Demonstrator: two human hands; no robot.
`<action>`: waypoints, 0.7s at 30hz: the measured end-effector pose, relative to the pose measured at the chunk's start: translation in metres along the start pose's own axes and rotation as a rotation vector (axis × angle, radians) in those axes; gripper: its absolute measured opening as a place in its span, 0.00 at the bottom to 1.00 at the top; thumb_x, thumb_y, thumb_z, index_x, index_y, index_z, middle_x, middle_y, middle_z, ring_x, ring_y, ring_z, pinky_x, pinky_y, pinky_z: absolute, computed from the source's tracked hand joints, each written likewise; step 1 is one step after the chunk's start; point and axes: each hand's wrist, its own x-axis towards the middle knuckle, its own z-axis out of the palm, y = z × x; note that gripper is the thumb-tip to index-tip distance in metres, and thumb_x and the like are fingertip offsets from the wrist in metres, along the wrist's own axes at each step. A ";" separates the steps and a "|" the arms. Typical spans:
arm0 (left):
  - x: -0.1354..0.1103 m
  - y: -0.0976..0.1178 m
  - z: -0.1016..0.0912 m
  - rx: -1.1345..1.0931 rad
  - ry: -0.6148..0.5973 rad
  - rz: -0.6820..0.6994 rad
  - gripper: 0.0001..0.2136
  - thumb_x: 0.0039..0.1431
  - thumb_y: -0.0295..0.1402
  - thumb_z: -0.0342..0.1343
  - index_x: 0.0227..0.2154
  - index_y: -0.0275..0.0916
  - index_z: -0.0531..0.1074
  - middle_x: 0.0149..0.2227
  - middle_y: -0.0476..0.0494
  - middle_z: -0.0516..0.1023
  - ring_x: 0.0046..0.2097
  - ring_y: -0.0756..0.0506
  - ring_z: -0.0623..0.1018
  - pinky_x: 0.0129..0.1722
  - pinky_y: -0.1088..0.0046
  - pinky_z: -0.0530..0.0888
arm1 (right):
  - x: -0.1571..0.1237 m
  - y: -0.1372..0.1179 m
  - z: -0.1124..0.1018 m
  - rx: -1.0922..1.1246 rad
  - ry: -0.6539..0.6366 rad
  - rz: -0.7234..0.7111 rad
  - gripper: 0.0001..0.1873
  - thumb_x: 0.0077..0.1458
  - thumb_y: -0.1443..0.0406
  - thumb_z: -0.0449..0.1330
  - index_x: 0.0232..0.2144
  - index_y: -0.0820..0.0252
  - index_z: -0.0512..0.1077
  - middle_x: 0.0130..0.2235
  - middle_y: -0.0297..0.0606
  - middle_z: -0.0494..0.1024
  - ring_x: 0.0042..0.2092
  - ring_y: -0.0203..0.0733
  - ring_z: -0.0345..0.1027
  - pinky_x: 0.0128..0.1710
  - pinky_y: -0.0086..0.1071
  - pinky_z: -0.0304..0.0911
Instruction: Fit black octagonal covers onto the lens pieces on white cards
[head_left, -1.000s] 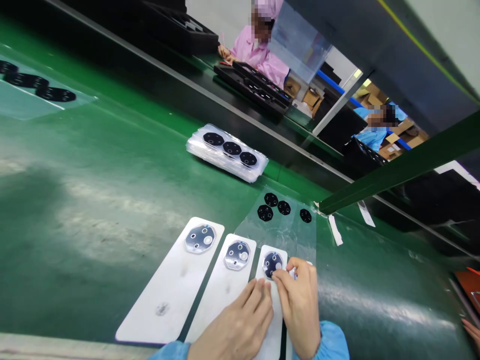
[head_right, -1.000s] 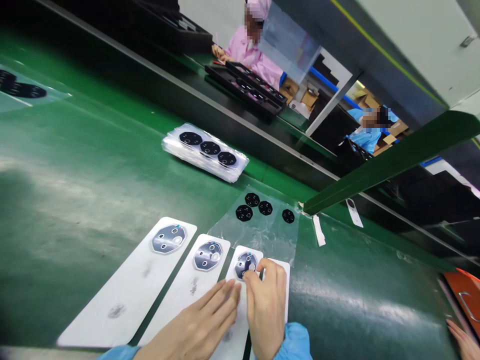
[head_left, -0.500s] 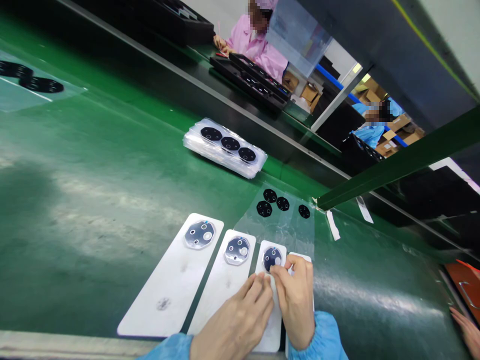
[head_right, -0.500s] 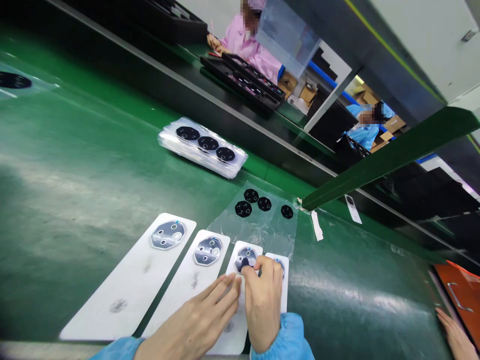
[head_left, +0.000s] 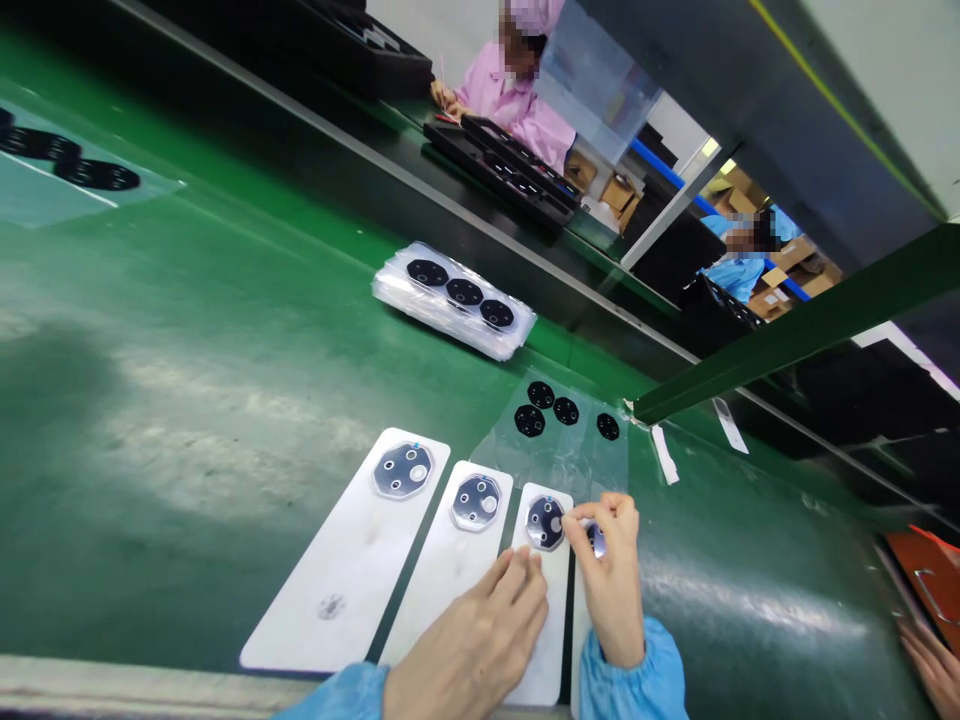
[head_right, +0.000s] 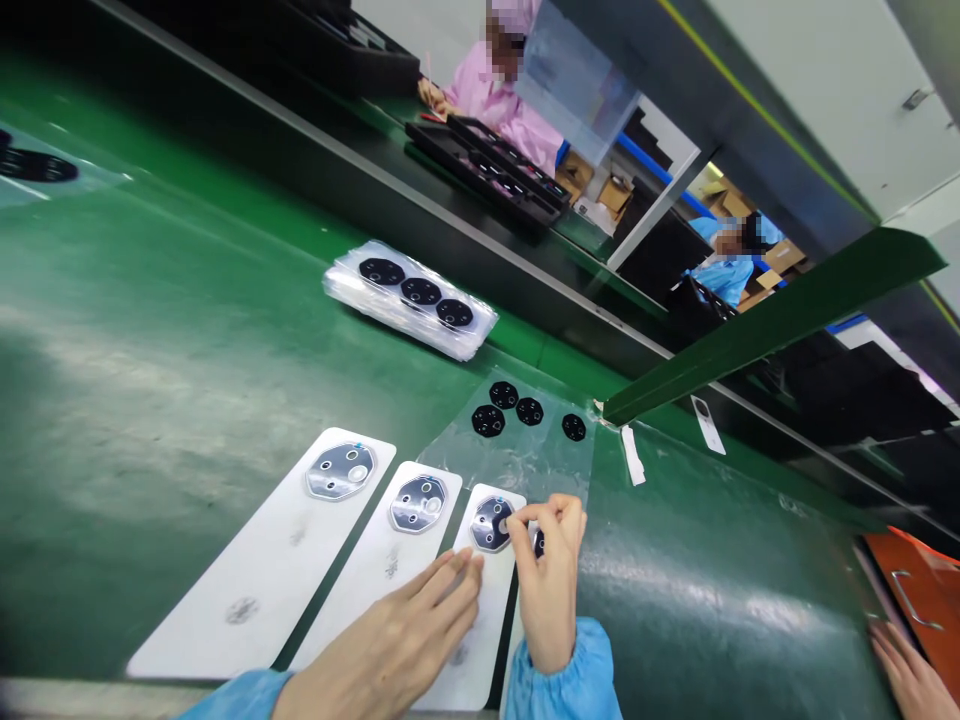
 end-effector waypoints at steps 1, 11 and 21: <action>0.000 0.000 0.001 0.001 -0.001 0.002 0.17 0.53 0.19 0.40 0.39 0.29 0.72 0.41 0.39 0.76 0.45 0.42 0.74 0.49 0.65 0.64 | -0.001 0.000 0.000 -0.008 0.017 -0.013 0.07 0.58 0.65 0.53 0.29 0.56 0.69 0.36 0.36 0.59 0.42 0.45 0.57 0.42 0.40 0.54; 0.002 -0.002 0.000 -0.005 -0.037 -0.008 0.14 0.52 0.19 0.44 0.40 0.30 0.70 0.41 0.39 0.74 0.45 0.43 0.73 0.49 0.65 0.63 | 0.016 -0.004 -0.003 -0.090 0.025 -0.118 0.07 0.57 0.66 0.54 0.29 0.56 0.71 0.35 0.35 0.59 0.39 0.44 0.56 0.40 0.39 0.55; 0.004 -0.001 0.001 -0.061 -0.028 -0.056 0.13 0.54 0.20 0.43 0.37 0.32 0.70 0.39 0.41 0.75 0.42 0.44 0.73 0.47 0.67 0.65 | -0.006 -0.007 0.001 -0.099 -0.096 -0.187 0.09 0.57 0.72 0.53 0.29 0.55 0.71 0.34 0.35 0.59 0.38 0.43 0.56 0.37 0.38 0.56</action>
